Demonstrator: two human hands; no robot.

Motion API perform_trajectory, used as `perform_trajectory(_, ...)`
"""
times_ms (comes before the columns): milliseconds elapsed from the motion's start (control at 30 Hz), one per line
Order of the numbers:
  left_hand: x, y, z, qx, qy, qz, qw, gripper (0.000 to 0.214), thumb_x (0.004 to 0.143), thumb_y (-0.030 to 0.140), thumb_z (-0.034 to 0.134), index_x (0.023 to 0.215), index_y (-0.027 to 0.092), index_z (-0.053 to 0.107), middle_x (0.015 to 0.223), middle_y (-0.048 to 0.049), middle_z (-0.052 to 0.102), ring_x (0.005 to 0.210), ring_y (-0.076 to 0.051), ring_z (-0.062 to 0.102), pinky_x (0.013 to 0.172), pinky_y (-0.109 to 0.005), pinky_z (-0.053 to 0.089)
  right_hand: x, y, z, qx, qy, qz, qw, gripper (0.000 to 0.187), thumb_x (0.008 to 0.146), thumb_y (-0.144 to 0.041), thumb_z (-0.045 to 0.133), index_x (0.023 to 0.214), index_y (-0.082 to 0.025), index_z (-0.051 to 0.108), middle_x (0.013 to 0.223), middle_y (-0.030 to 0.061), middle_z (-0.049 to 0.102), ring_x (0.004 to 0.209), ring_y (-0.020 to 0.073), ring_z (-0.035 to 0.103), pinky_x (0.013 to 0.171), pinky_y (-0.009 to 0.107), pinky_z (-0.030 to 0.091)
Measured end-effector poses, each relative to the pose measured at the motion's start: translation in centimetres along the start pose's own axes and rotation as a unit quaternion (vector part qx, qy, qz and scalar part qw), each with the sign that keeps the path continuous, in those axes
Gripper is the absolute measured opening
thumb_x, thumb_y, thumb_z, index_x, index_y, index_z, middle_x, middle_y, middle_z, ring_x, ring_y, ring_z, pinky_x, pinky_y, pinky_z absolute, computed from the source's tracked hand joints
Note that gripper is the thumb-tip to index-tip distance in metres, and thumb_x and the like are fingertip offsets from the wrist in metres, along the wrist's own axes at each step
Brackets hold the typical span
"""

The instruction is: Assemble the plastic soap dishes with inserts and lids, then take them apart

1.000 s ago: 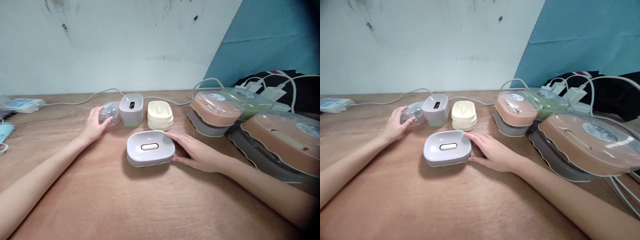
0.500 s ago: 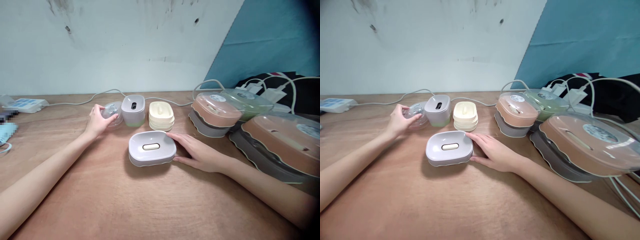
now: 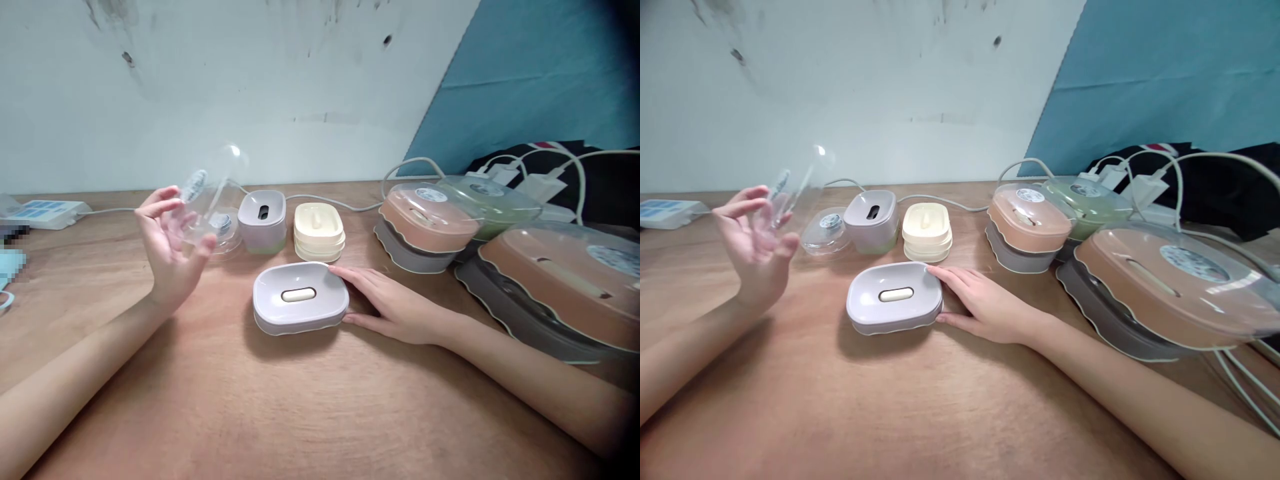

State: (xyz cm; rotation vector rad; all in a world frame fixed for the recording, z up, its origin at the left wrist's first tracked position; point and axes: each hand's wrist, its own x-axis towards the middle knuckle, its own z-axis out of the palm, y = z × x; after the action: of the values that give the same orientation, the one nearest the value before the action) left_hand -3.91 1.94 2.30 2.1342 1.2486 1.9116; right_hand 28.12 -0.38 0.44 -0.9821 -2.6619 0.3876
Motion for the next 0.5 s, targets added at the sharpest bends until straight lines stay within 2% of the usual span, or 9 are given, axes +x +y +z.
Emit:
perform_trajectory(100,-1.6,1.2,0.7,-0.085,-0.134,0.069,0.985,0.054,0.069,0.048,0.07,0.11,0.026,0.041,0.128,-0.0092,0.039,0.122,-0.029,0.041,0.095,-0.047,0.043,0.0,0.0,0.1,0.002,0.005,-0.001,1.0,0.064,0.085,-0.042,0.05,0.139,-0.021,0.025,0.134,0.0141,0.047,0.12,0.0287,0.048,0.092,0.049,0.045)
perform_trajectory(167,-2.4,1.4,1.2,-0.094,-0.216,0.096,0.967,0.054,0.068,0.04,0.072,0.111,0.026,0.044,0.126,-0.0105,0.042,0.12,-0.031,0.043,0.097,-0.053,0.039,0.0,0.1,0.1,0.01,0.008,-0.004,1.0,0.065,0.084,-0.042,0.051,0.139,-0.022,0.025,0.135,0.0134,0.047,0.12,0.0284,0.047,0.093,0.048,0.044)
perform_trajectory(200,-2.6,1.4,1.4,-0.094,-0.239,0.102,0.961,0.053,0.068,0.036,0.072,0.112,0.027,0.044,0.126,-0.0109,0.042,0.12,-0.032,0.043,0.098,-0.055,0.037,0.0,0.1,0.1,0.014,0.01,-0.006,1.0,0.065,0.084,-0.043,0.051,0.14,-0.022,0.024,0.135,0.013,0.047,0.12,0.0283,0.047,0.093,0.048,0.044)
perform_trajectory(500,-2.8,1.1,1.6,-0.13,-0.263,0.081,0.953,0.052,0.069,0.028,0.072,0.113,0.024,0.045,0.126,-0.0129,0.041,0.119,-0.033,0.044,0.099,-0.056,0.035,-0.1,0.2,0.1,0.003,-0.003,-0.006,1.0,0.064,0.086,-0.043,0.049,0.139,-0.021,0.023,0.135,0.0137,0.046,0.121,0.0275,0.046,0.093,0.048,0.044)
